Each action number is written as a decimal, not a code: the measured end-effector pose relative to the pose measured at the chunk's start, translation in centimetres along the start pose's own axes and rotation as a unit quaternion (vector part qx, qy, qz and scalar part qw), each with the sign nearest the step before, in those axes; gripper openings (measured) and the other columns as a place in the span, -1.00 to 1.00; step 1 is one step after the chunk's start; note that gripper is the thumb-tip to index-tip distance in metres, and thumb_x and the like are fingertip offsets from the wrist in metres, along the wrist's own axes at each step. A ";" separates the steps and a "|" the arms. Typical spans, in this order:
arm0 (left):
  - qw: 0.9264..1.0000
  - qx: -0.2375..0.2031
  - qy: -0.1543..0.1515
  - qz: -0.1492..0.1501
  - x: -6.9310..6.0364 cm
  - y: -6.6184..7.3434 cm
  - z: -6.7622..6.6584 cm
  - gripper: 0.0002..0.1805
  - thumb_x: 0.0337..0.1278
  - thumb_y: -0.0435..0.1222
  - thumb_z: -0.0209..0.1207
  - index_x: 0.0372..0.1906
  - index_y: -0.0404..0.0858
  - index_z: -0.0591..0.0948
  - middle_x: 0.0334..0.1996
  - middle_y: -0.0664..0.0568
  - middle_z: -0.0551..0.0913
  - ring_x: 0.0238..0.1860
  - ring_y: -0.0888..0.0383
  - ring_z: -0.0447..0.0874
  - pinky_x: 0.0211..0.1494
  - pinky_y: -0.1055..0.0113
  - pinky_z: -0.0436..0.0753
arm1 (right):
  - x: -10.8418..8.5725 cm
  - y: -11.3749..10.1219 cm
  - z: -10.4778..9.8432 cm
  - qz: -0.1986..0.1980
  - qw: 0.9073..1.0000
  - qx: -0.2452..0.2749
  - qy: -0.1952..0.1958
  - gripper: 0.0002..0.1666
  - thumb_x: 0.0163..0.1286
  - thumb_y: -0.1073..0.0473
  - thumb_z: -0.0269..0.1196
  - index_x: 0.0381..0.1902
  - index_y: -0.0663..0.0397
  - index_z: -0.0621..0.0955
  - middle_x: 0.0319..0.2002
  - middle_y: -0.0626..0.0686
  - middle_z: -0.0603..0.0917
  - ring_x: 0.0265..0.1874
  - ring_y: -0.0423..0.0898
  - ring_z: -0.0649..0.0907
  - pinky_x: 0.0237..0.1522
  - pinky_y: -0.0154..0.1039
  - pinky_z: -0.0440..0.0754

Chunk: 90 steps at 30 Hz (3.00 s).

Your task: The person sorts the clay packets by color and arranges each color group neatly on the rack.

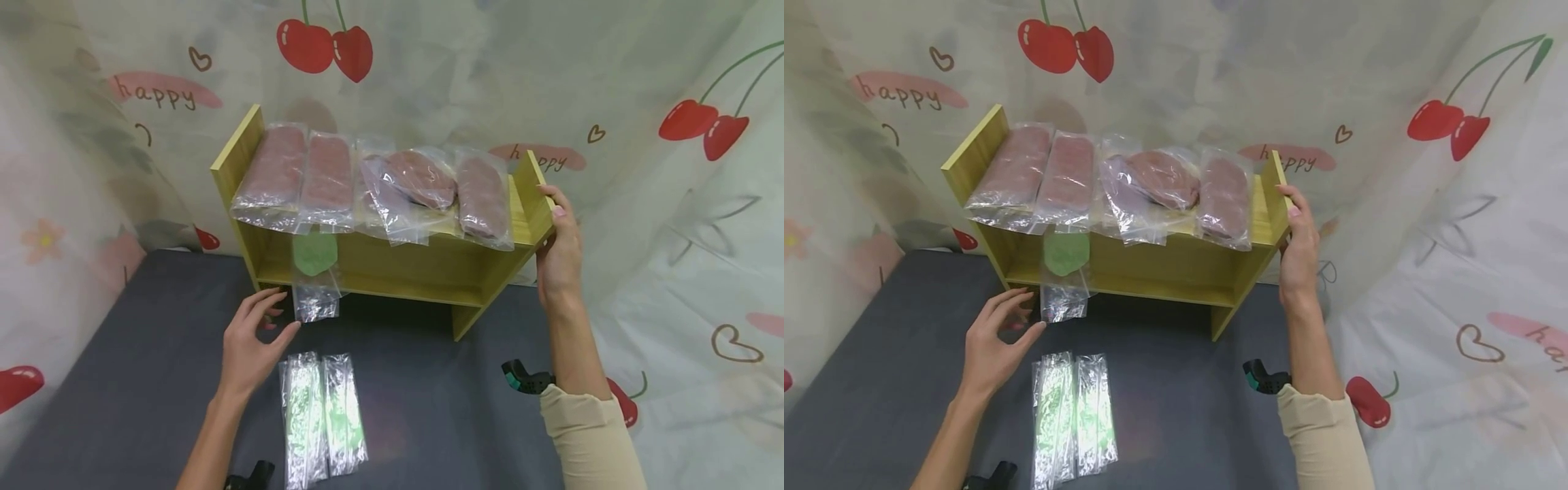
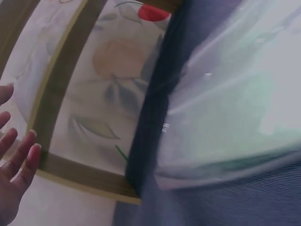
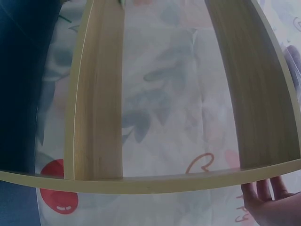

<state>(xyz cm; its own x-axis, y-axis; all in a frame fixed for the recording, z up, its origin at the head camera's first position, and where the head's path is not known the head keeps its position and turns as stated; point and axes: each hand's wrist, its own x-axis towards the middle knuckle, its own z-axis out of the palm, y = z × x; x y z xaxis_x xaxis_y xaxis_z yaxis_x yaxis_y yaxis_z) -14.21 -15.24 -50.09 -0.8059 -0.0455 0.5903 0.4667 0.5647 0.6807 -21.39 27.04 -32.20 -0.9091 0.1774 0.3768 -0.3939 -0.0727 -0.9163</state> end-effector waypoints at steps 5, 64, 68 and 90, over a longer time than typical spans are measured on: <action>1.000 0.008 0.010 -0.027 -2.1 -0.5 -0.6 -0.39 -0.06 -0.42 0.49 0.20 -0.19 0.62 0.18 -0.05 0.54 -0.14 0.08 0.64 -0.19 0.53 0.55 | -0.1 0.2 0.0 -0.003 1.000 0.002 0.002 -0.53 0.59 0.06 -0.18 0.28 -0.02 0.50 0.18 0.13 0.38 0.00 -0.01 0.42 -0.01 -0.21 0.40; 0.901 0.152 -0.275 -0.300 -12.9 2.0 1.9 -0.16 -0.15 -0.07 0.54 0.33 -0.01 0.43 -0.11 -0.11 0.47 -0.62 0.14 0.37 -0.63 0.23 0.34 | 0.1 0.4 0.3 -0.012 1.000 0.024 0.011 -0.52 0.57 0.05 -0.16 0.28 -0.03 0.52 0.10 0.14 0.44 -0.05 -0.04 0.44 -0.04 -0.24 0.41; 0.917 0.146 -0.246 -0.279 -13.5 2.3 2.3 -0.30 -0.12 -0.17 0.52 0.21 -0.03 0.48 -0.10 -0.12 0.57 -0.59 0.05 0.51 -0.62 0.15 0.43 | 0.1 0.4 0.3 -0.013 1.000 0.017 0.011 -0.52 0.58 0.05 -0.16 0.28 -0.03 0.51 0.11 0.14 0.43 -0.05 -0.04 0.44 -0.03 -0.23 0.41; 0.954 0.078 -0.137 -0.256 -14.1 2.8 1.8 -0.22 -0.21 -0.45 0.49 0.26 -0.11 0.51 -0.01 -0.10 0.58 -0.61 0.29 0.37 -0.54 0.37 0.43 | -0.1 0.3 0.4 -0.014 1.000 0.007 0.007 -0.52 0.59 0.02 -0.18 0.29 -0.04 0.50 0.08 0.14 0.44 -0.08 -0.05 0.45 -0.05 -0.23 0.41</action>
<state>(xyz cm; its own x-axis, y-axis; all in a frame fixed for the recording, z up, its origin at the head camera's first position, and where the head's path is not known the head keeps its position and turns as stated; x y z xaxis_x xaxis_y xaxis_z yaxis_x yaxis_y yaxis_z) -2.19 -11.52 -57.34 -0.9884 -0.1438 0.0488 -0.0558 0.6431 0.7637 -21.52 26.64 -32.49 -0.8959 0.1942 0.3995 -0.4207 -0.0818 -0.9035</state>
